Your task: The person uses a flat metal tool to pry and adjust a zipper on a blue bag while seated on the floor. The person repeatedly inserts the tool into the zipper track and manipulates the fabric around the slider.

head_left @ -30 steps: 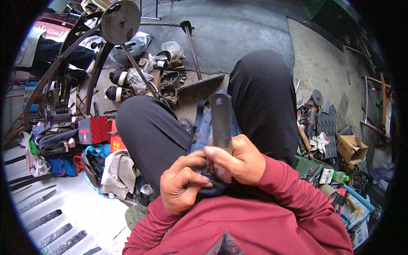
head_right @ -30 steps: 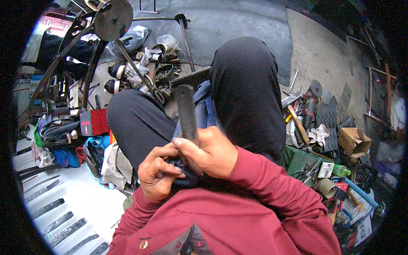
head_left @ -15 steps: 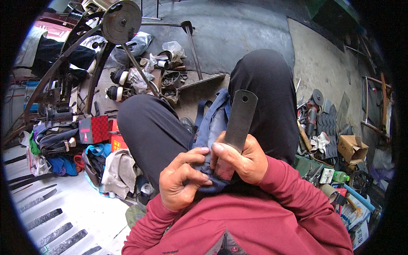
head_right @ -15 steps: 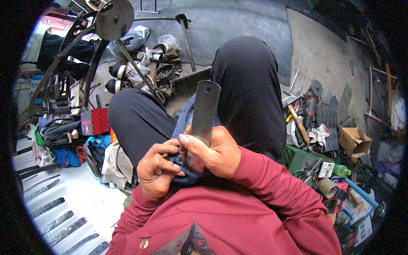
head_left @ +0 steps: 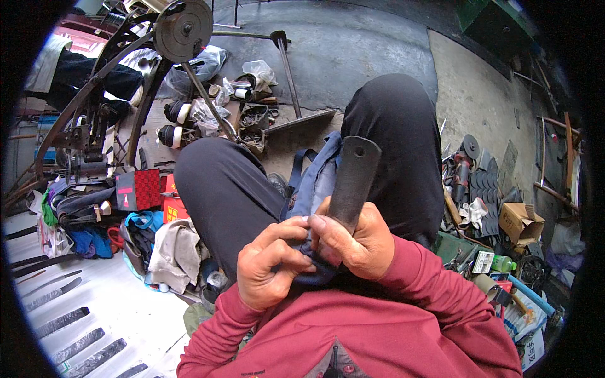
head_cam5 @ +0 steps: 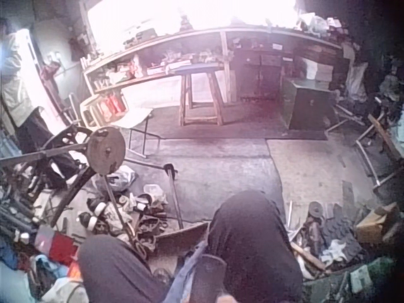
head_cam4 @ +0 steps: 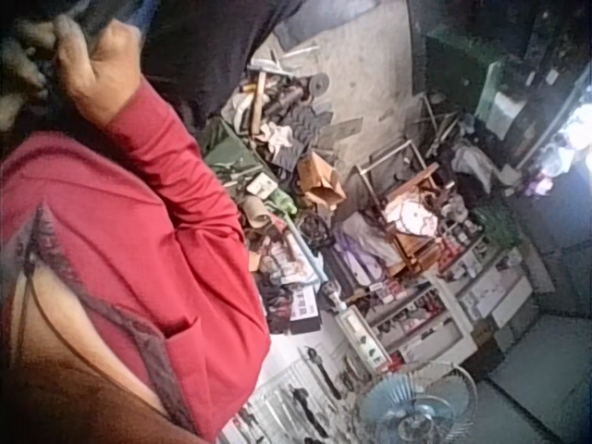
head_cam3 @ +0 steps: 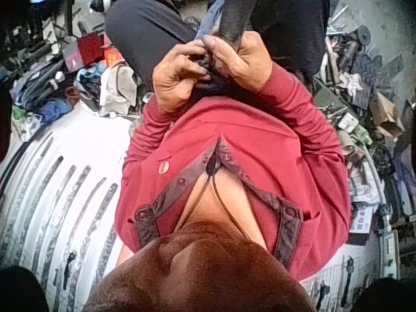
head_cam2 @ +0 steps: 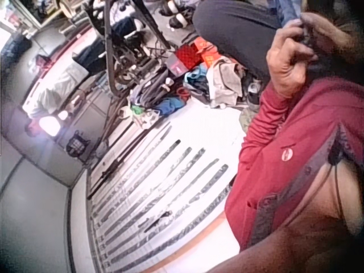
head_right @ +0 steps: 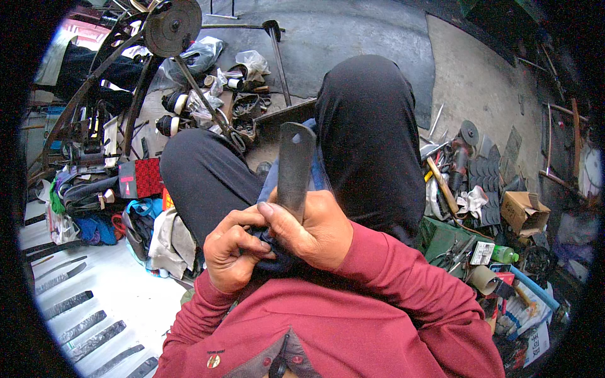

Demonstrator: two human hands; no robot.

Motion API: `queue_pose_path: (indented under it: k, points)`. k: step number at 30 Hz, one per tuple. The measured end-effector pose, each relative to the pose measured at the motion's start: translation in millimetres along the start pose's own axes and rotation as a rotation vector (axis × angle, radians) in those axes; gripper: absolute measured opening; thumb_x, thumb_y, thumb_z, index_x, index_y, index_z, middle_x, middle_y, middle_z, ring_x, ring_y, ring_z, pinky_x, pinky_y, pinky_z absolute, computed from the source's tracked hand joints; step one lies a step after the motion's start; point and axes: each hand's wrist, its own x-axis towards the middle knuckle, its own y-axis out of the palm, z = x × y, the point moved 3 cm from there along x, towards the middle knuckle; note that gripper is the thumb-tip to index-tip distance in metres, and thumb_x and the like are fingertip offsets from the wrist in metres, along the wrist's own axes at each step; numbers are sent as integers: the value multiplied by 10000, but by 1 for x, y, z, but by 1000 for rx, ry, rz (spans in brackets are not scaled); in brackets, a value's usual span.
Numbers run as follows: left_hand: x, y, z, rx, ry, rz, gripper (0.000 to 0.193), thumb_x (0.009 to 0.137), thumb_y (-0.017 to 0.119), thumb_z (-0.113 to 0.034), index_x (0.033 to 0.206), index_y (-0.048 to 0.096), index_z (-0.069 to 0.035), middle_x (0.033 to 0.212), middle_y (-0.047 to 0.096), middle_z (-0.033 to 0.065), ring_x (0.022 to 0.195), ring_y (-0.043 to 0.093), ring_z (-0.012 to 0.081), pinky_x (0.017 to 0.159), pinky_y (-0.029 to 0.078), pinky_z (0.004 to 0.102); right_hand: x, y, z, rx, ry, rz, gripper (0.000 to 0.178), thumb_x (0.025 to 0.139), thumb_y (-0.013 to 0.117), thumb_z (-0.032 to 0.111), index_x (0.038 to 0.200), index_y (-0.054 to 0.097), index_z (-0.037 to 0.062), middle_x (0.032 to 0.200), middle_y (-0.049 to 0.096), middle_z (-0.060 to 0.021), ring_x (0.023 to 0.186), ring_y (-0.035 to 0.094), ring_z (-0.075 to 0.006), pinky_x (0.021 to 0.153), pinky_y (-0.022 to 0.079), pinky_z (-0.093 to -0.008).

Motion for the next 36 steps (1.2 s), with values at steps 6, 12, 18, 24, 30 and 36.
queue_pose_path:
  k: [6,12,18,24,30,36]
  points:
    - [-1,7,-4,21,-39,26,261,695,651,214,783,676,-31,1136,687,157,1009,703,262,857,548,338,8,-3,0,-314,15,188,229,1046,547,151,891,640,10,682,629,-135,584,620,-287,562,466,-406]
    - [4,0,2,-9,46,-7,264,688,786,164,821,685,-40,1117,680,150,1148,681,319,924,551,394,3,-7,-3,66,175,37,314,1085,533,224,867,630,20,698,634,-57,579,602,-124,531,465,-287]
    - [4,-1,3,-8,22,13,278,673,826,136,836,685,-40,1112,677,155,1200,659,350,971,541,418,2,-8,-9,169,127,-8,317,1096,528,255,919,627,11,750,671,-63,581,617,-105,533,481,-244]
    - [5,-1,2,-25,12,7,268,668,802,151,824,694,-37,1105,681,153,1201,663,356,974,544,422,3,-8,-7,138,98,9,301,1096,527,227,910,624,11,734,646,-45,581,590,-91,532,464,-250]
    - [7,-2,1,-17,20,16,259,683,809,144,816,681,-37,1103,685,151,1194,662,347,975,537,419,1,-5,-5,151,87,-48,303,1095,523,199,885,632,9,707,611,-32,577,554,-80,528,429,-253]
    - [11,-3,-4,47,30,47,228,708,730,166,808,678,-33,1083,703,157,1104,693,313,927,543,376,2,2,2,5,-99,-56,289,1075,543,142,844,635,-4,711,625,-43,556,543,-78,517,418,-249]
